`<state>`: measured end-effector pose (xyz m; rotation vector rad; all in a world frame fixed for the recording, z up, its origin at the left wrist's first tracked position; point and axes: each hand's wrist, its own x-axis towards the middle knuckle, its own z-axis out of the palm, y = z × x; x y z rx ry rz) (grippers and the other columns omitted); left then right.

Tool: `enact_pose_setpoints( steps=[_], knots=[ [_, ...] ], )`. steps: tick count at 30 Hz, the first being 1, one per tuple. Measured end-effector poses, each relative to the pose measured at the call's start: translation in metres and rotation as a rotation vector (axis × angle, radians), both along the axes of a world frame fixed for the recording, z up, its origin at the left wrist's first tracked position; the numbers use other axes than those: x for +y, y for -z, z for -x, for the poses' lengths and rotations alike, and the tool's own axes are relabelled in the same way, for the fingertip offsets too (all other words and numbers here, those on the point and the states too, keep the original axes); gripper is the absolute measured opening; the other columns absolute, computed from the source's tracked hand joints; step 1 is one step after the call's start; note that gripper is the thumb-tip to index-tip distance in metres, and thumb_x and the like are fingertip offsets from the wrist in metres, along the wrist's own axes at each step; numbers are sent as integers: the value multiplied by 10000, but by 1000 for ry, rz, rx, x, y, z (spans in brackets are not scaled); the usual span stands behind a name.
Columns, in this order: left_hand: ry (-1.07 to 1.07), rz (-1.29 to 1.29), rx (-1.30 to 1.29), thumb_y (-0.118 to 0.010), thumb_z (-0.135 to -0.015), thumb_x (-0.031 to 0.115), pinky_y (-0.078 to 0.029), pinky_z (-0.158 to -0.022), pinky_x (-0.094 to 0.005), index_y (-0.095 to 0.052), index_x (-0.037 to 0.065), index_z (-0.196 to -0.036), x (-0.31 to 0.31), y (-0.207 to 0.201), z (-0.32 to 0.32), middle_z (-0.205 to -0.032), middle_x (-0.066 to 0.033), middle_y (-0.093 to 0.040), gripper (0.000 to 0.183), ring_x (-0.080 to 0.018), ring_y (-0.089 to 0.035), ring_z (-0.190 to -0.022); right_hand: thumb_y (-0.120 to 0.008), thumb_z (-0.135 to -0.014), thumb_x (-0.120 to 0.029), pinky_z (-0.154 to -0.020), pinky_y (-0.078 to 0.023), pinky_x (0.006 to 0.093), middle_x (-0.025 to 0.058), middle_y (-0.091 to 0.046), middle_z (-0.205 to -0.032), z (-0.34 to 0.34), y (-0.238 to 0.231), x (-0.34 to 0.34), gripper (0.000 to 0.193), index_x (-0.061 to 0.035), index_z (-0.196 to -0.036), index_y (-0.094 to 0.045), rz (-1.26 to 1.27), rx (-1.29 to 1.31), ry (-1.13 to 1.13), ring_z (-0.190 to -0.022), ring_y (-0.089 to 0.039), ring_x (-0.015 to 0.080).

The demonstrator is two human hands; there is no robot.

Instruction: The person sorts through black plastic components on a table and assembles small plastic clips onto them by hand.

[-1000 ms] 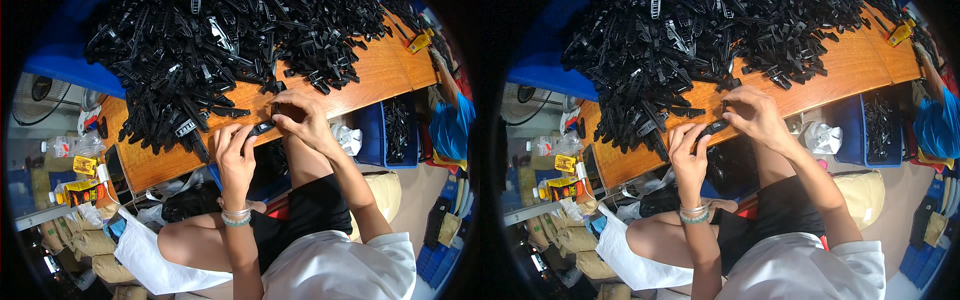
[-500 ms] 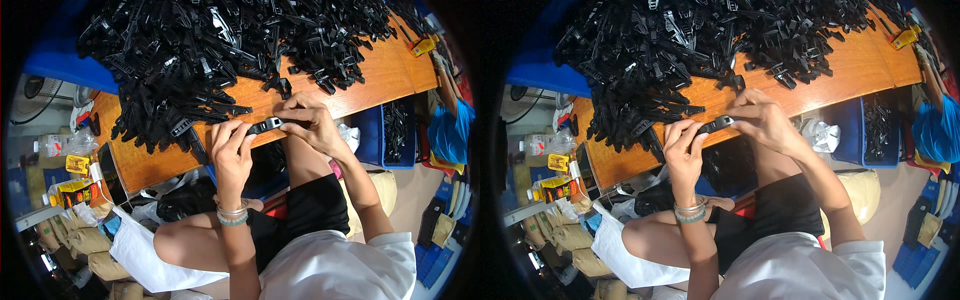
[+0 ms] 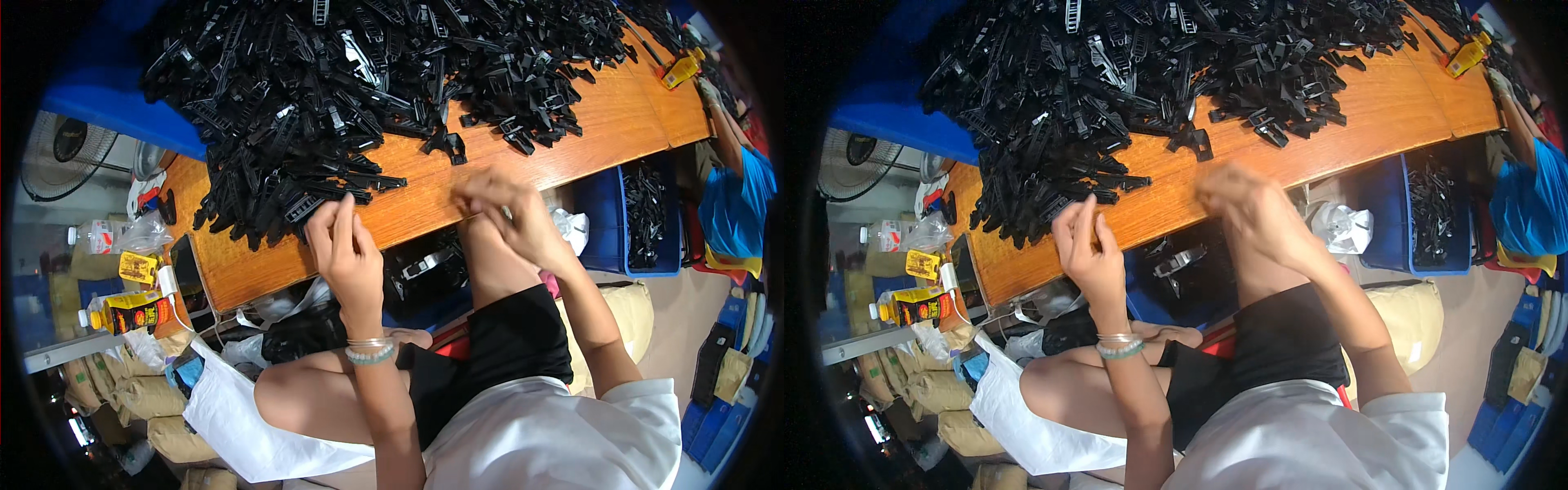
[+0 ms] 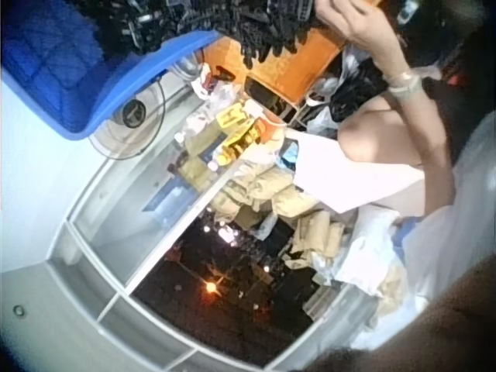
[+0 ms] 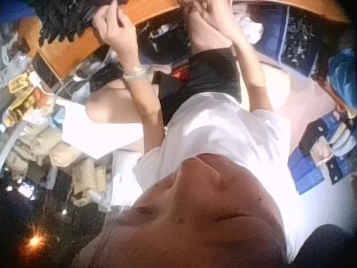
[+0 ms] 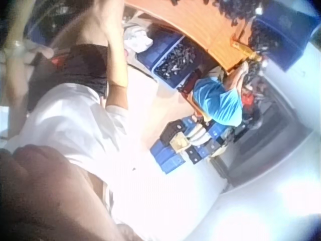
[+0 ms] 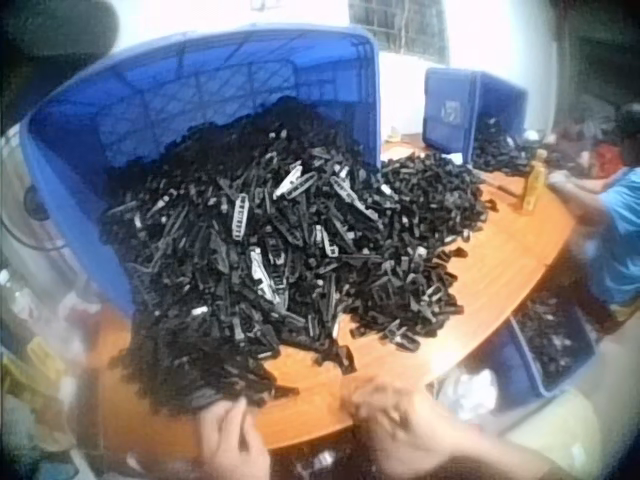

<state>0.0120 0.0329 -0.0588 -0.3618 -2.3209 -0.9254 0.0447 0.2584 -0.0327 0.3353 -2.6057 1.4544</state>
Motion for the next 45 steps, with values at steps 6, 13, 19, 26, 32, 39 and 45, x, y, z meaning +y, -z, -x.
enact_pose_setpoints(
  steps=[6, 13, 19, 26, 32, 39, 45],
  knots=[
    [10, 236, 61, -639, -795, -44, -472, -776, -425, -628, -14, -992, 14, 0, 11, -1014, -159, -580, 199, -326, -561, -859, -722, -762, -209, -751, -480, 406, 124, -557, -913, 48, 15, -12, 283, -18, -935, -605, -448, 303, 399, -862, -581, 322],
    [85, 125, 155, -681, -812, 12, -476, -747, -425, -631, -39, -927, 28, 15, -11, -938, -142, -609, 135, -330, -572, -836, -662, -802, -86, -738, -491, 414, 160, -570, -944, 31, 14, -17, 243, 8, -1017, -599, -190, 228, 421, -854, -598, 350],
    [95, 47, -10, -661, -804, -10, -468, -809, -412, -675, -31, -952, 24, 3, -6, -957, -139, -630, 150, -321, -572, -897, -665, -813, -81, -761, -469, 364, 164, -608, -892, 21, 20, -6, 238, 13, -1031, -657, -172, 248, 217, -842, -588, 327],
    [304, -155, -177, -643, -787, -60, -481, -841, -385, -661, -3, -1083, 33, 0, -7, -1026, -145, -659, 301, -301, -609, -924, -724, -762, -72, -804, -461, 350, 117, -638, -882, 14, 10, -2, 263, 12, -1009, -691, 171, -118, 44, -887, -584, 254],
    [315, -152, -214, -656, -768, -77, -492, -836, -373, -638, 20, -1187, 28, 5, -5, -960, -137, -690, 431, -262, -632, -915, -732, -727, -49, -821, -456, 371, 126, -632, -926, 15, 10, 8, 264, 10, -984, -711, 27, -51, -38, -901, -574, 283],
    [359, -267, -327, -687, -736, -77, -502, -811, -361, -646, 39, -1194, 32, -1, -3, -917, -125, -693, 474, -252, -648, -858, -689, -744, -7, -829, -470, 376, 125, -613, -994, 19, 3, -7, 274, 10, -1017, -698, -25, -62, -71, -925, -587, 299],
    [236, -59, -73, -726, -732, -21, -461, -863, -381, -655, 24, -1132, 21, -7, 9, -995, -110, -645, 409, -268, -584, -931, -674, -774, 23, -870, -471, 358, 139, -606, -1027, 21, 3, 1, 333, -5, -1105, -665, 42, -118, -33, -989, -599, 281]
  ],
)
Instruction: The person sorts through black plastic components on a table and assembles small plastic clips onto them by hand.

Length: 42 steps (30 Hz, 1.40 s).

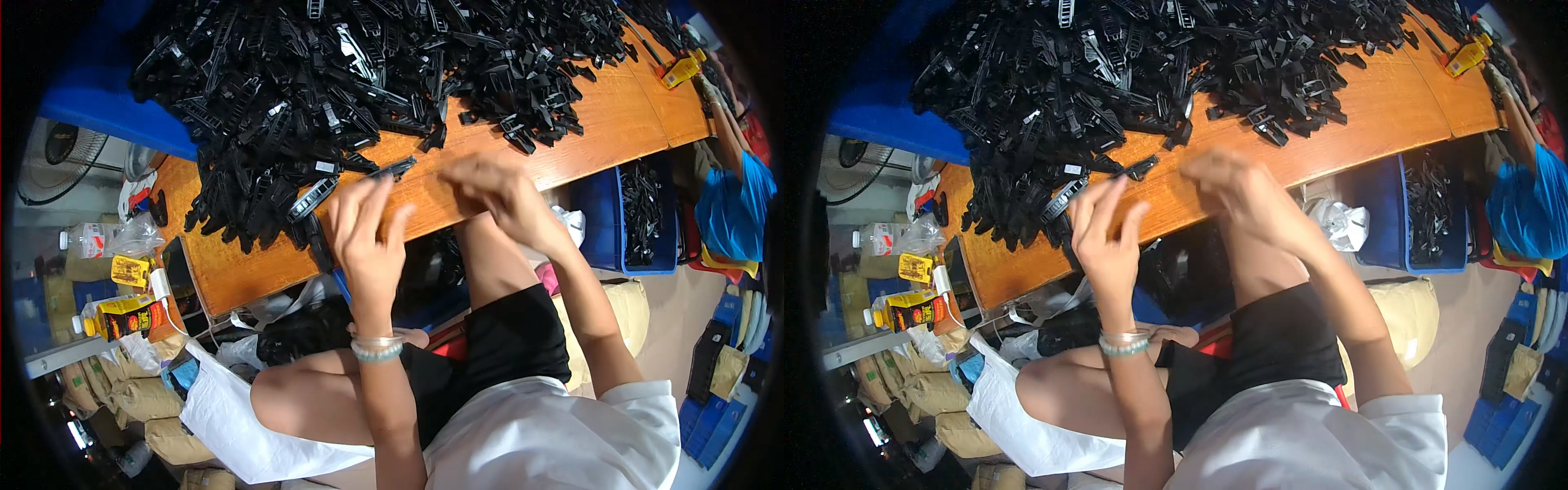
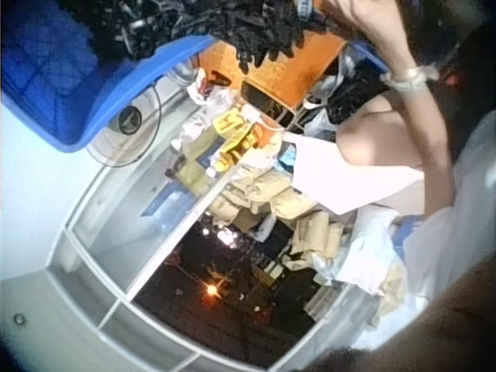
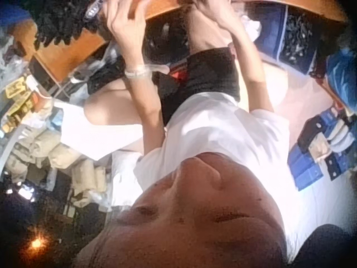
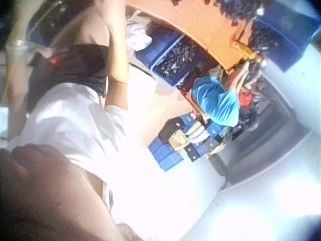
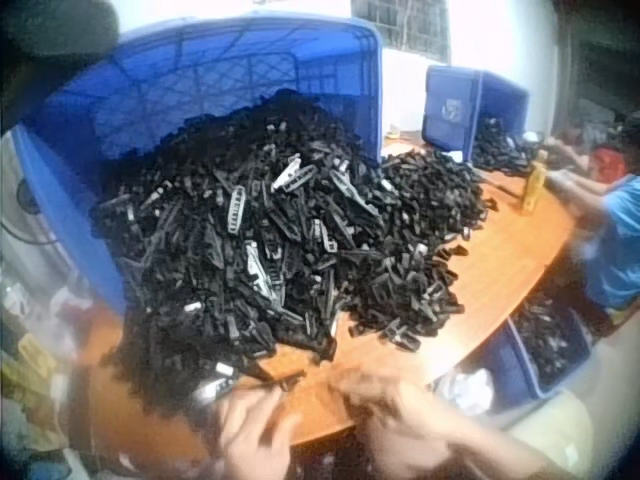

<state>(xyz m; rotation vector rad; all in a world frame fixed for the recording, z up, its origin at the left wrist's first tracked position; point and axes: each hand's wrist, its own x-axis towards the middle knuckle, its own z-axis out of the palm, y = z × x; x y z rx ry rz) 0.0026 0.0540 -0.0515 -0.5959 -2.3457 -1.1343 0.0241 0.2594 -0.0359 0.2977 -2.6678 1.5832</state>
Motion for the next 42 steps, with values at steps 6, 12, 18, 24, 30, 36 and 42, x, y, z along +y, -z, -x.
enact_pose_setpoints(
  steps=[6, 12, 18, 24, 30, 36, 42],
  knots=[
    [-8, 323, 28, -610, -819, -11, -444, -857, -424, -616, -11, -1084, 6, -1, 10, -1023, -140, -583, 266, -329, -536, -970, -740, -724, -120, -793, -415, 352, 106, -568, -1095, 50, 23, 2, 360, -43, -1069, -670, -504, 522, 168, -1015, -512, 258],
    [140, 49, -208, -616, -838, -1, -451, -835, -396, -659, -17, -1036, 4, -1, 2, -975, -146, -585, 203, -312, -552, -925, -570, -892, -82, -840, -464, 354, 159, -600, -1021, 24, 8, -7, 227, 1, -1097, -617, 106, 279, 220, -944, -596, 295],
    [40, 41, -143, -678, -803, 11, -458, -794, -369, -680, -20, -978, 0, 3, 9, -906, -122, -593, 178, -284, -565, -872, -535, -948, -88, -795, -471, 306, 124, -651, -964, 14, 8, -11, 198, 10, -1100, -616, 342, 61, 302, -906, -613, 191],
    [77, -34, -190, -682, -794, 0, -457, -758, -353, -678, -30, -956, 2, 4, 10, -892, -113, -594, 165, -264, -561, -851, -633, -902, -90, -683, -453, 260, 36, -611, -829, 30, 15, 0, 247, 10, -1128, -647, 94, 126, -70, -723, -530, 118],
    [107, -14, -193, -672, -785, -25, -456, -744, -355, -677, -35, -958, -3, 3, 12, -885, -109, -602, 174, -269, -551, -842, -709, -800, -146, -770, -458, 348, 107, -616, -867, 42, 9, 9, 241, -13, -1001, -713, -36, 77, -99, -840, -576, 242],
    [141, -34, -172, -680, -775, -25, -455, -756, -367, -676, -40, -966, 3, 5, 11, -882, -118, -614, 192, -280, -552, -834, -700, -777, -49, -803, -471, 366, 115, -614, -954, 40, 12, -3, 230, -16, -1004, -709, -55, 173, -157, -904, -589, 288],
    [77, -156, -123, -642, -826, -5, -489, -724, -302, -686, -29, -1012, -5, -4, -10, -914, -112, -624, 193, -204, -606, -823, -662, -811, -25, -790, -498, 351, 126, -616, -952, 2, 13, -7, 259, 4, -1068, -680, 112, 57, -195, -858, -609, 290]
  ],
)
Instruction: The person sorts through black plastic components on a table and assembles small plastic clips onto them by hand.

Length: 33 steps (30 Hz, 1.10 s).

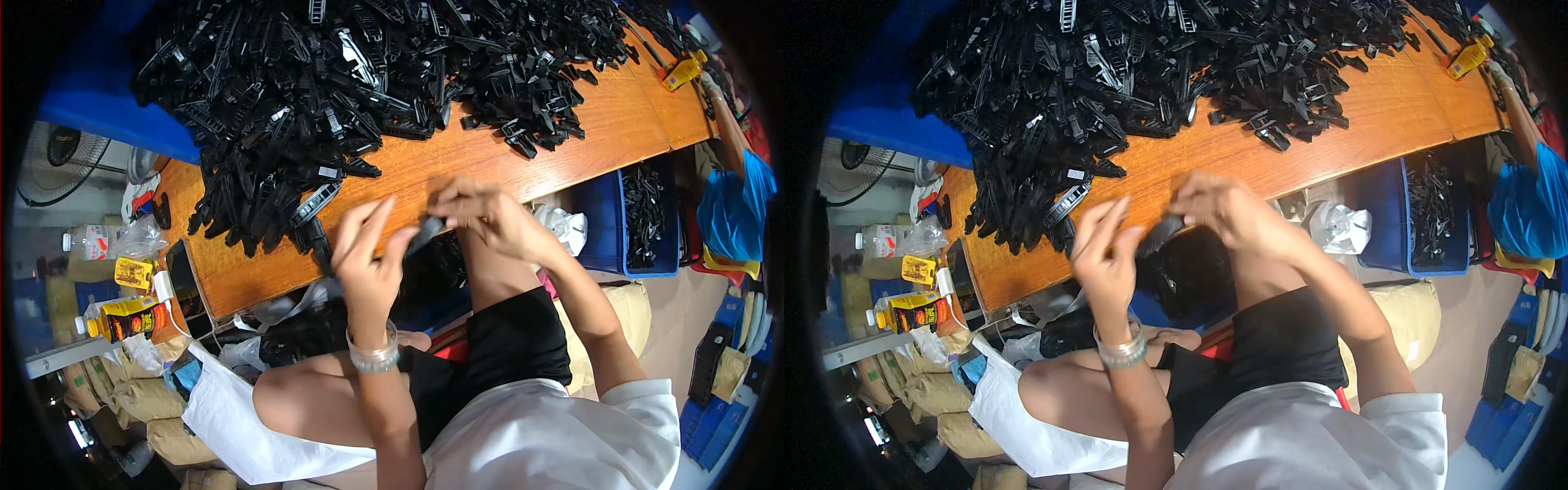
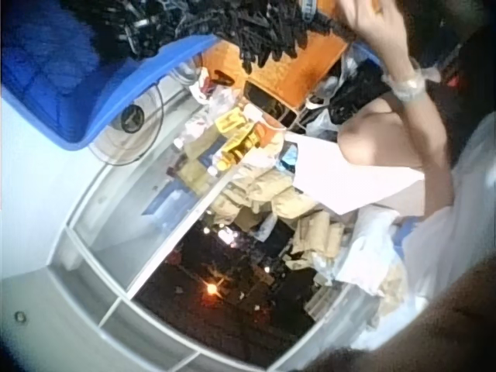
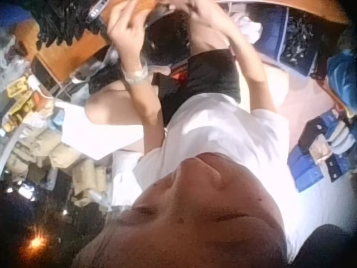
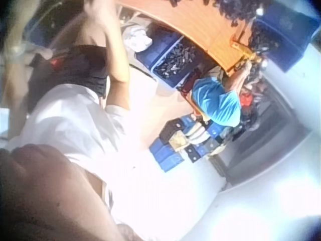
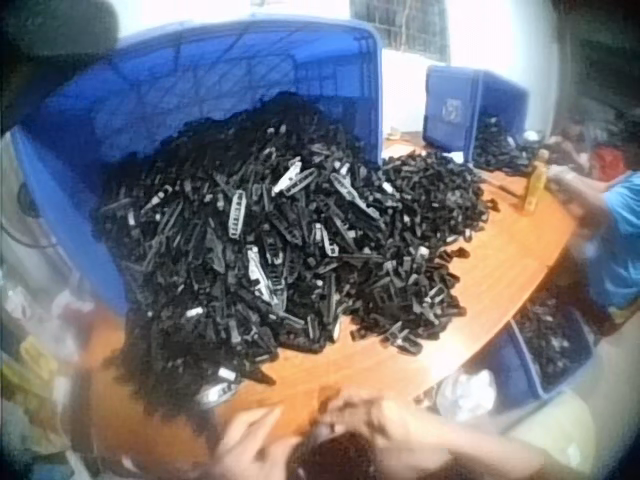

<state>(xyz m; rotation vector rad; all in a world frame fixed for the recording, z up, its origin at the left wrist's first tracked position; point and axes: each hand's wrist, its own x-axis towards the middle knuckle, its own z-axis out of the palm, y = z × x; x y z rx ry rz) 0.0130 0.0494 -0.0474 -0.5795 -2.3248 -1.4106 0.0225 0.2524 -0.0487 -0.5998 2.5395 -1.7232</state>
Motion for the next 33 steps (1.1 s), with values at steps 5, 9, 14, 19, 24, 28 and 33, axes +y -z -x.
enact_pose_setpoints(
  steps=[5, 9, 14, 19, 24, 28, 33],
  knots=[
    [-709, 36, -47, -605, -901, 111, -456, -782, -372, -672, -28, -948, -42, 10, -28, -955, -125, -588, 162, -270, -572, -868, -662, -794, -2, -781, -498, 365, 134, -605, -954, -18, -10, 25, 159, -6, -952, -678, -138, 316, 341, -899, -601, 297],
    [-704, 185, 7, -674, -866, 160, -397, -823, -415, -650, -19, -903, -40, 17, -21, -890, -117, -595, 184, -294, -527, -878, -725, -725, -83, -795, -418, 400, 93, -589, -971, 0, 9, 55, 178, -40, -885, -661, -658, 507, 840, -938, -537, 295],
    [-666, 365, 45, -737, -804, 152, -403, -756, -393, -621, -5, -904, -28, 21, -26, -808, -89, -568, 219, -262, -515, -800, -706, -728, -58, -782, -395, 405, 94, -599, -998, -7, 19, 32, 200, -48, -910, -625, -659, 583, 746, -931, -532, 288],
    [-499, 149, -59, -765, -747, 57, -423, -762, -393, -619, -8, -900, -4, 14, -26, -810, -96, -572, 221, -249, -522, -803, -638, -803, 5, -748, -450, 405, 144, -603, -939, -15, 16, -8, 260, -12, -1057, -584, -263, 399, 563, -850, -557, 336],
    [-413, 199, -13, -762, -726, 44, -435, -814, -378, -662, -13, -910, -14, 11, -24, -887, -104, -601, 218, -290, -538, -884, -540, -925, 2, -663, -469, 271, 101, -615, -879, -6, 3, -21, 235, 0, -1143, -626, 43, 37, 327, -709, -563, 140],
    [-187, 174, -76, -742, -713, 5, -436, -813, -367, -700, 11, -928, -13, 4, -17, -904, -96, -599, 219, -274, -536, -887, -613, -895, -70, -781, -464, 301, 115, -624, -890, 8, -5, -26, 281, 16, -1162, -624, 43, 34, 45, -788, -555, 185],
    [-110, 142, -112, -746, -688, -14, -447, -784, -358, -707, 7, -929, -18, 7, -14, -900, -93, -595, 245, -258, -528, -861, -708, -781, -137, -823, -452, 396, 147, -600, -899, 17, -5, -10, 284, 12, -1023, -696, -134, -31, -5, -917, -576, 309]
  ],
)
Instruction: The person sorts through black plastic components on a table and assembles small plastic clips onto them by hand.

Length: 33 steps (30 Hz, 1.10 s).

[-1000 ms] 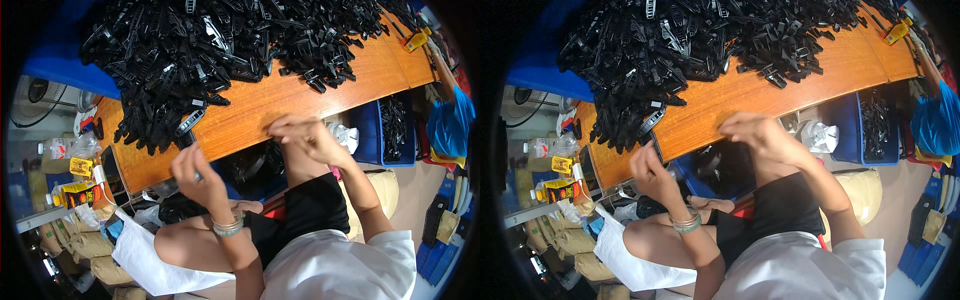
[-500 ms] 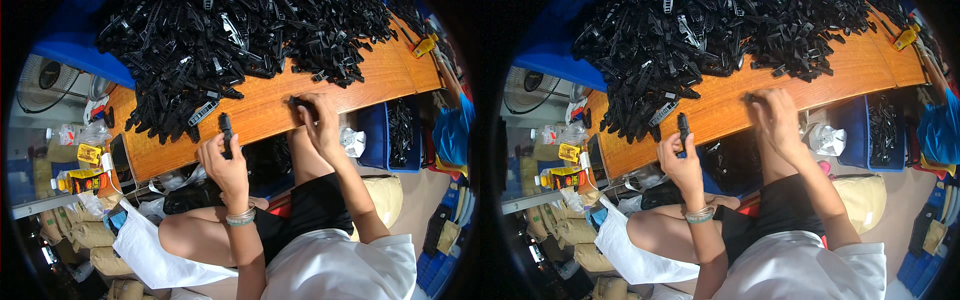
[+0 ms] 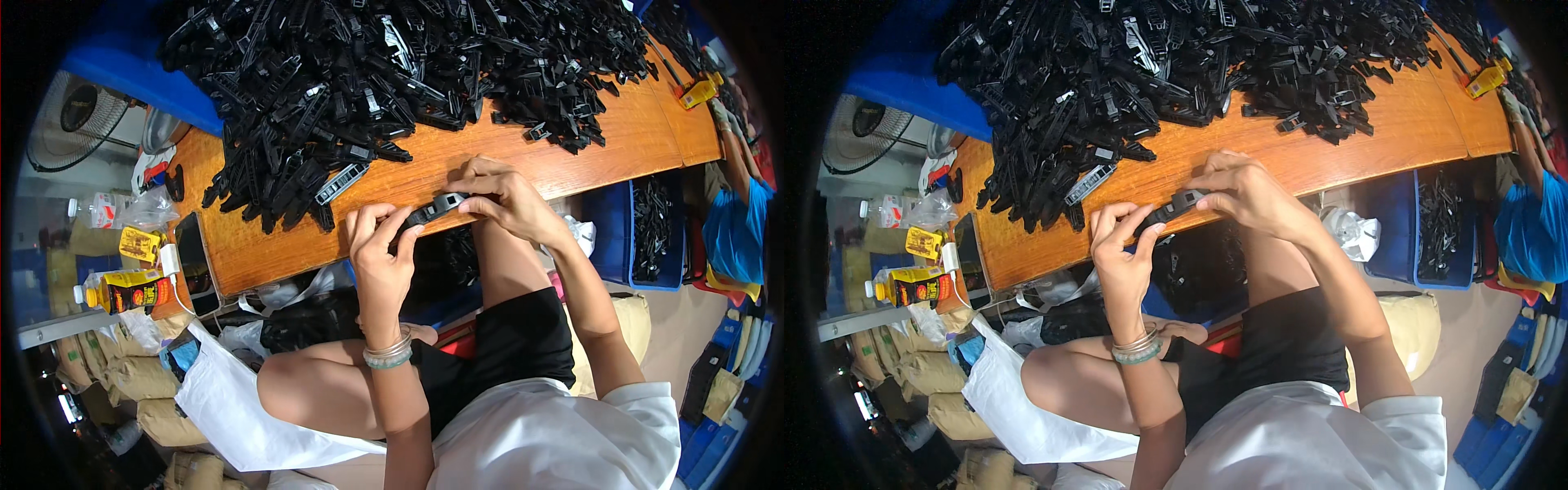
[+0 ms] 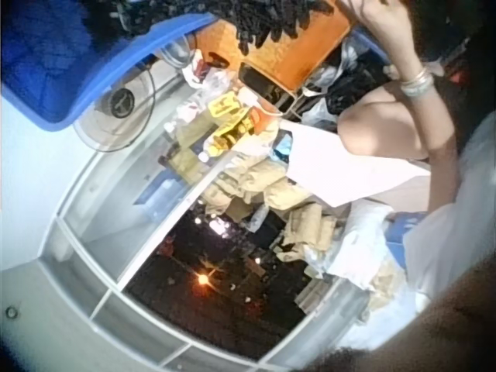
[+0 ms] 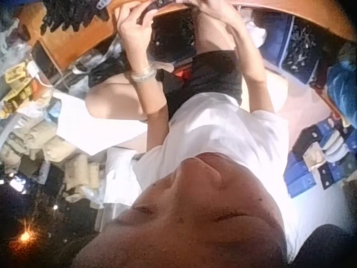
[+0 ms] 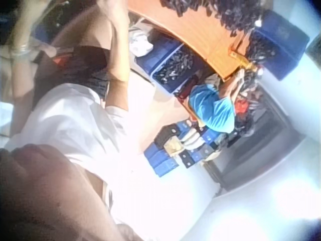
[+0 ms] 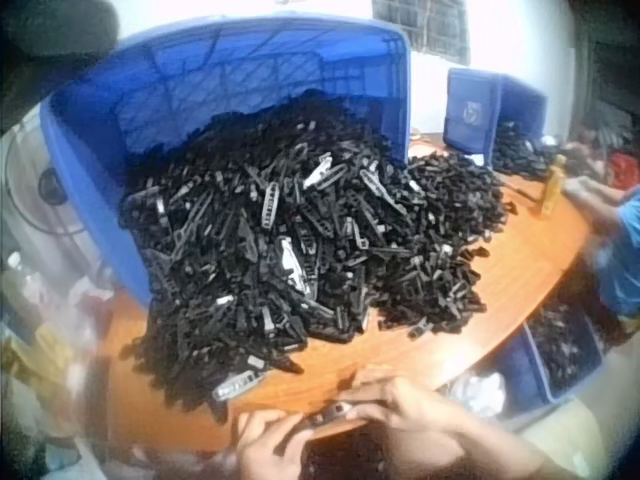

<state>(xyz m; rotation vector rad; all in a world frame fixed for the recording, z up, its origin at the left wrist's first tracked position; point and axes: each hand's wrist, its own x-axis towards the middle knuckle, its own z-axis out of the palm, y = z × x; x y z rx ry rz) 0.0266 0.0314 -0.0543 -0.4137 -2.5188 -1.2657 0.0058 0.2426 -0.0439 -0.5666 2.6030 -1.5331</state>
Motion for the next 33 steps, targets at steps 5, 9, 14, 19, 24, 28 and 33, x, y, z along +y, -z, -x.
enact_pose_setpoints(
  steps=[5, 9, 14, 19, 24, 28, 33],
  knots=[
    [44, -18, -69, -747, -684, -15, -447, -770, -348, -707, -11, -927, -2, -4, 3, -886, -92, -595, 246, -253, -526, -850, -717, -765, -125, -838, -445, 409, 130, -589, -926, 5, 0, -14, 279, 2, -1013, -704, -36, 133, -82, -930, -563, 313],
    [76, 47, -4, -774, -657, 2, -452, -769, -342, -706, -23, -957, -1, -4, 5, -887, -86, -603, 309, -236, -526, -857, -714, -753, -80, -832, -451, 409, 134, -592, -937, -1, 1, -22, 278, 2, -1018, -704, -91, 242, -24, -929, -564, 320],
    [235, -199, -136, -866, -604, 132, -470, -822, -378, -663, -48, -1023, -13, -17, 5, -983, -147, -617, 500, -291, -593, -937, -496, -628, 180, -859, -491, 360, 171, -607, -1066, -28, -2, -6, 537, 22, -1115, -655, 31, 171, -76, -1009, -603, 342],
    [-196, 274, 143, -700, -756, 8, -451, -843, -344, -656, -13, -1070, -14, -28, 31, -1057, -126, -587, 318, -277, -553, -993, -641, -721, -27, -792, -422, 394, 91, -592, -1064, -11, -1, 54, 236, -51, -953, -679, -640, 611, 648, -958, -541, 279],
    [-192, 662, 226, -654, -742, -5, -413, -865, -405, -632, -21, -1034, -15, -25, 46, -1009, -129, -564, 293, -306, -517, -989, -658, -735, -67, -772, -398, 387, 73, -585, -1079, 5, 15, 68, 188, -74, -923, -665, -747, 727, 712, -955, -525, 270],
    [-152, 611, 202, -643, -736, -6, -422, -845, -428, -584, -15, -1002, -8, -27, 36, -960, -145, -558, 273, -322, -521, -969, -685, -730, -49, -770, -442, 395, 106, -596, -1068, 1, 16, 46, 170, -55, -884, -615, -475, 764, 531, -921, -562, 288],
    [-72, -90, 16, -677, -790, -40, -482, -628, -273, -552, -7, -1004, 23, -13, 16, -935, -101, -621, 251, -134, -588, -661, -667, -773, 21, -794, -493, 360, 155, -584, -1028, -8, 13, 0, 292, 0, -1057, -600, 81, 307, 408, -902, -598, 319]
  ],
)
